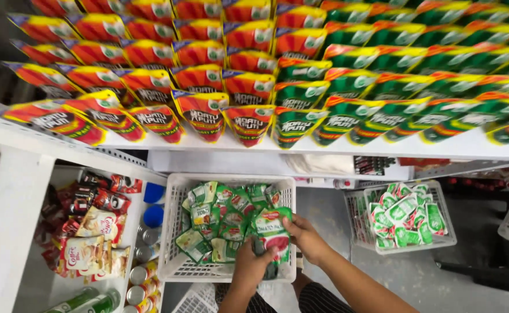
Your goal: Wiping tomato paste pouches with a cloth and placing them in an organized manner on a grocery store shelf.
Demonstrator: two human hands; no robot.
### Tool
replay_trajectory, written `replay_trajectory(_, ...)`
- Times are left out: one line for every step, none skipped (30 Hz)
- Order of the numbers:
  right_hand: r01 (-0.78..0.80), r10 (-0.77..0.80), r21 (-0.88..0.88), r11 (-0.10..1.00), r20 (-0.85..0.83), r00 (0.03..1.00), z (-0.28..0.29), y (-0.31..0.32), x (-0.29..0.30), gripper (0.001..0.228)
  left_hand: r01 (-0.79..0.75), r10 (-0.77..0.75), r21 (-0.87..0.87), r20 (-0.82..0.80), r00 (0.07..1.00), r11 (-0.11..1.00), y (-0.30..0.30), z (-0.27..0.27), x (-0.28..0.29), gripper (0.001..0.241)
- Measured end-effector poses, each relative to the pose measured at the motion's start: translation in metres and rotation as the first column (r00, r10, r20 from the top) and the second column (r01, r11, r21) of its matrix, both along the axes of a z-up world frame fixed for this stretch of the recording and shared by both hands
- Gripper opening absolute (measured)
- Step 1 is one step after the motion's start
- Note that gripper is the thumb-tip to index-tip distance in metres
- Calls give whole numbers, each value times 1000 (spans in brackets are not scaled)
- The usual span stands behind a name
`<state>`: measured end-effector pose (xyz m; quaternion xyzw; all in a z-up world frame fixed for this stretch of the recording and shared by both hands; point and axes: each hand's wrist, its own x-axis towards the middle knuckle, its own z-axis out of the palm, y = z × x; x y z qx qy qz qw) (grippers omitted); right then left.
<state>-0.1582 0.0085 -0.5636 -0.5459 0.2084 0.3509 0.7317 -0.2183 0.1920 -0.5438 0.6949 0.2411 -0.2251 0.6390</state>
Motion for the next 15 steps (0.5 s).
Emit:
replay_trajectory(1, -1, 1, 1000, 22, 1000, 10, -4, -2, 49, 1, -1, 1, 22, 1000, 1000, -2, 18, 1, 31)
replay_trajectory(90, -95, 128, 988, 35, 995, 20, -8, -4, 47, 60, -62, 36, 56, 997, 998, -5, 35, 2, 31)
replay_trajectory(169, -184, 258, 951, 32, 982, 29, -10, -7, 45, 112, -119, 77, 85, 989, 991, -7, 52, 1, 32)
replay_trajectory(161, -181, 264, 951, 51, 982, 40, -16, -3, 45, 108, -116, 82, 105, 988, 991, -7, 64, 4, 32)
replay_trajectory(165, -190, 282, 945, 64, 980, 50, -21, -4, 43, 96, -118, 160, 137, 983, 983, -7, 76, 4, 35)
replay_trajectory(168, -199, 299, 939, 77, 977, 59, -26, -5, 42, 80, -122, 236, 170, 978, 969, -8, 87, 4, 38)
replay_trajectory(166, -203, 305, 938, 92, 975, 68, -30, -4, 42, 80, -126, 240, 185, 975, 968, -7, 96, 8, 38)
replay_trajectory(123, -167, 275, 954, 141, 976, 76, -35, -4, 41, 10, -95, 262, 315, 944, 965, -7, 105, 12, 41)
replay_trajectory(82, -130, 242, 967, 190, 973, 84, -39, -2, 41, -62, -68, 274, 442, 895, 960, -7, 114, 17, 44)
replay_trajectory(82, -135, 247, 966, 206, 969, 88, -43, -3, 41, -62, -74, 276, 457, 886, 959, -10, 125, 20, 44)
replay_trajectory(55, -110, 238, 970, 221, 969, 91, -47, -3, 39, -38, -99, 253, 507, 856, 967, -12, 136, 24, 41)
replay_trajectory(29, -84, 229, 973, 235, 968, 94, -51, -3, 38, -13, -122, 232, 556, 822, 973, -14, 147, 27, 39)
replay_trajectory(27, -86, 232, 972, 248, 965, 100, -55, -2, 38, -14, -124, 234, 566, 815, 972, -18, 158, 26, 39)
replay_trajectory(25, -95, 251, 968, 270, 958, 106, -58, -2, 36, 17, -190, 274, 619, 762, 962, -22, 170, 24, 35)
replay_trajectory(21, -104, 271, 962, 297, 949, 112, -61, 1, 34, 41, -254, 317, 669, 699, 948, -26, 180, 24, 31)
